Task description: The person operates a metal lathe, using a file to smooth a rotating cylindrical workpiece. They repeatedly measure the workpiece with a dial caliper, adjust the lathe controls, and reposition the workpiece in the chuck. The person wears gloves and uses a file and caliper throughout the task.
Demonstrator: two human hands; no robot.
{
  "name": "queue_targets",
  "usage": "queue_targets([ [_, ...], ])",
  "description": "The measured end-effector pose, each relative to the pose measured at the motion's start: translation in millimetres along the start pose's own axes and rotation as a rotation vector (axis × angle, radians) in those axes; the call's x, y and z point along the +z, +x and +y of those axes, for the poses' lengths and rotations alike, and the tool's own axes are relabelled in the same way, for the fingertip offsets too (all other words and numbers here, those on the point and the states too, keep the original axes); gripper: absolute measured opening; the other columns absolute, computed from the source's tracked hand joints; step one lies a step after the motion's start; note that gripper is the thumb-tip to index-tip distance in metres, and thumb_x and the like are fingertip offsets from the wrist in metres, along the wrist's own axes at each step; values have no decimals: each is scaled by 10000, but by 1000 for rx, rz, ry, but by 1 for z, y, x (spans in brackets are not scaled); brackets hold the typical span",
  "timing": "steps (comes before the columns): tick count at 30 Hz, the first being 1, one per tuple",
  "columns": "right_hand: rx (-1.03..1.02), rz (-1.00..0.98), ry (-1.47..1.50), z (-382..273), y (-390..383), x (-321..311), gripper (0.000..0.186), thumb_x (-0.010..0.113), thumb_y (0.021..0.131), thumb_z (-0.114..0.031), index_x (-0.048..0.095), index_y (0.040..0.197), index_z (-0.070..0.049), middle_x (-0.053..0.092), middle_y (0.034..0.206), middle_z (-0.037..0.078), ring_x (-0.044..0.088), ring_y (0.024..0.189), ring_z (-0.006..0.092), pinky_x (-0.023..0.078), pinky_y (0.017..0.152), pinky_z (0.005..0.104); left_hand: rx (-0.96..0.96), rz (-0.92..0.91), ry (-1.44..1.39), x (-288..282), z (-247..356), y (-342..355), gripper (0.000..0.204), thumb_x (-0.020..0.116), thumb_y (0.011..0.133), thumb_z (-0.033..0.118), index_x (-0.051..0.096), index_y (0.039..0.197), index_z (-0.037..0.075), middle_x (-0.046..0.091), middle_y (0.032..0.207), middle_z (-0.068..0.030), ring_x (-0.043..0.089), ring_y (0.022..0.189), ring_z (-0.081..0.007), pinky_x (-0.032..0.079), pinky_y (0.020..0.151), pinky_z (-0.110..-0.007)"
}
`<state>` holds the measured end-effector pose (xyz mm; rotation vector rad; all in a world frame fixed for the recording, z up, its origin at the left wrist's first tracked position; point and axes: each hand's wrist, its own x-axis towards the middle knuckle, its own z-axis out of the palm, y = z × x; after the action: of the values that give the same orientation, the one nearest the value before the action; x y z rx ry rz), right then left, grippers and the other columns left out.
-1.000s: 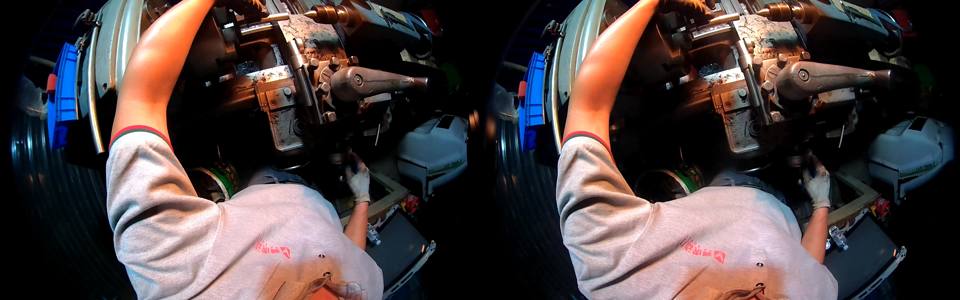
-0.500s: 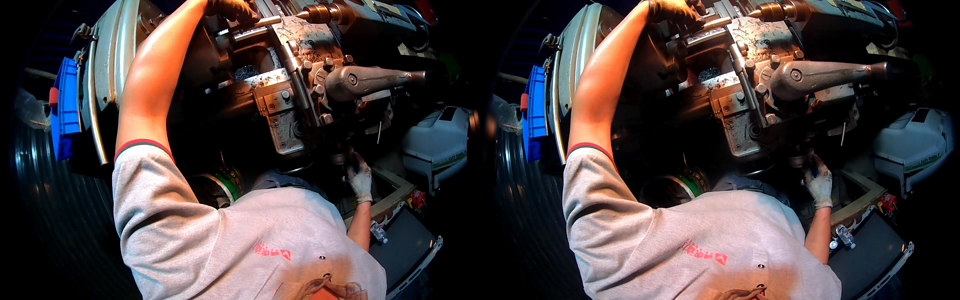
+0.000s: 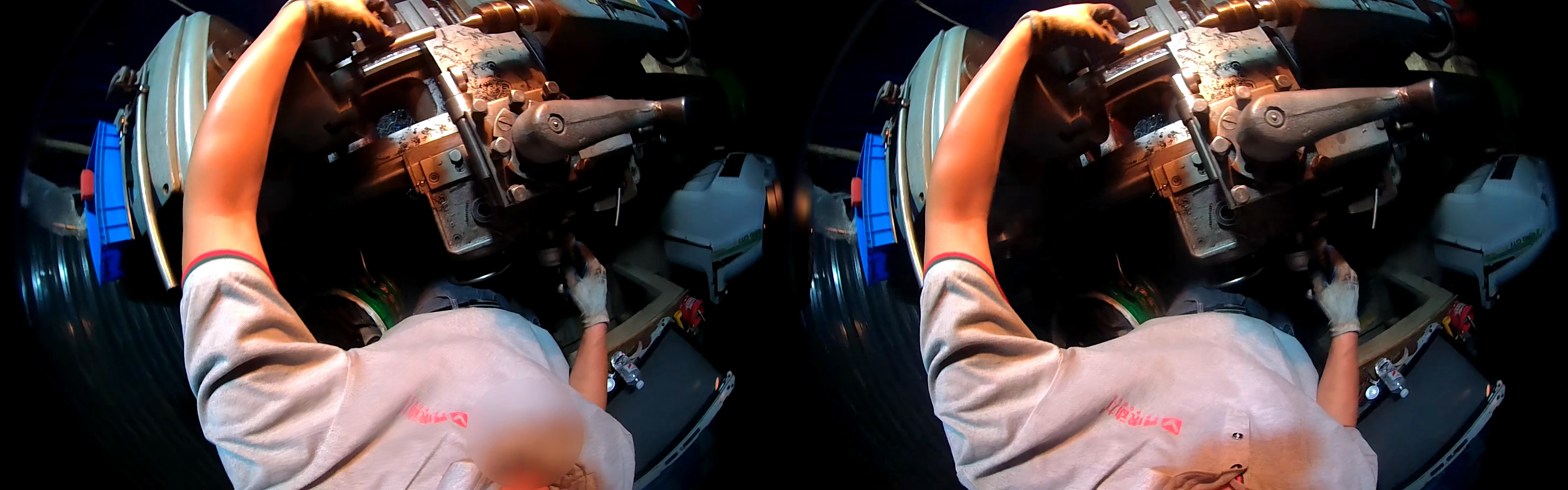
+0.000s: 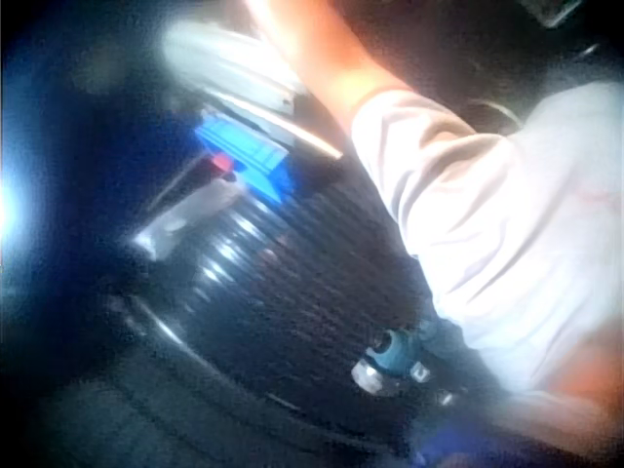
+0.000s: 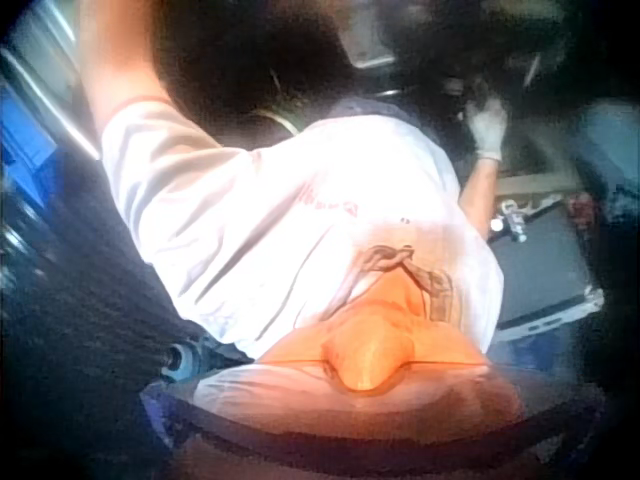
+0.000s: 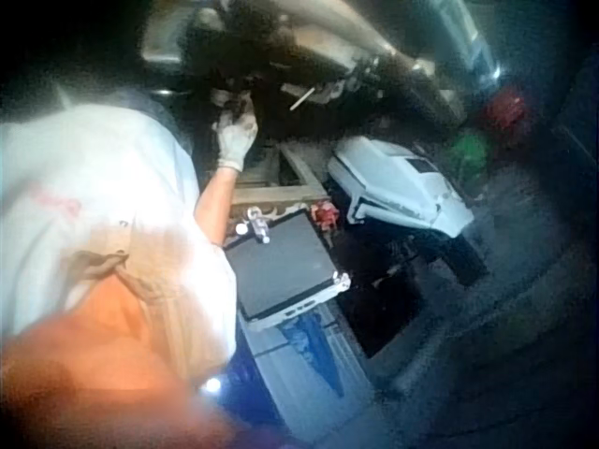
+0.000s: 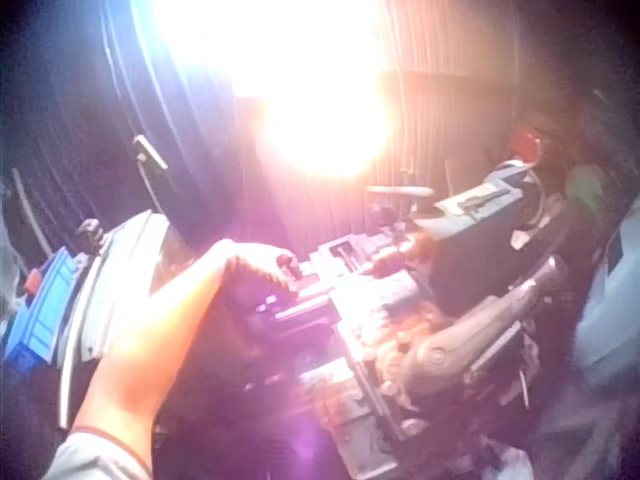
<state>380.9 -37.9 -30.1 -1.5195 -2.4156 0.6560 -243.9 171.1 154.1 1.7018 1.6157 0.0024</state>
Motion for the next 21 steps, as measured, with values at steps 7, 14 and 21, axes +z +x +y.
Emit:
queue_targets([
  [7, 22, -4, 124, 6, 0, 4, 587, 716, 860, -219, 496, 1387, -83, 605, 1297, 174, 590, 1161, 384, 465, 998, 464, -8, -24, -79, 3, 18, -12, 527, 756, 896, 286, 577, 1353, 96, 623, 1017, -11, 581, 956, -98, 488, 842, -239],
  [14, 71, -24, 182, -6, 3, -6, 603, 729, 864, -211, 490, 1401, -76, 609, 1293, 178, 592, 1171, 378, 462, 1007, 461, -156, 210, -33, 8, 45, -41, 588, 739, 899, 236, 510, 1412, 63, 645, 1246, -101, 589, 1161, -183, 449, 1038, -307],
  [21, 42, -40, 129, 7, -1, 0, 617, 715, 897, -256, 464, 1437, -93, 576, 1346, 162, 564, 1207, 365, 438, 1035, 452, -149, 231, -9, 8, 41, -50, 580, 727, 896, 151, 502, 1421, 54, 617, 1338, -120, 562, 1258, -201, 412, 1095, -318],
])
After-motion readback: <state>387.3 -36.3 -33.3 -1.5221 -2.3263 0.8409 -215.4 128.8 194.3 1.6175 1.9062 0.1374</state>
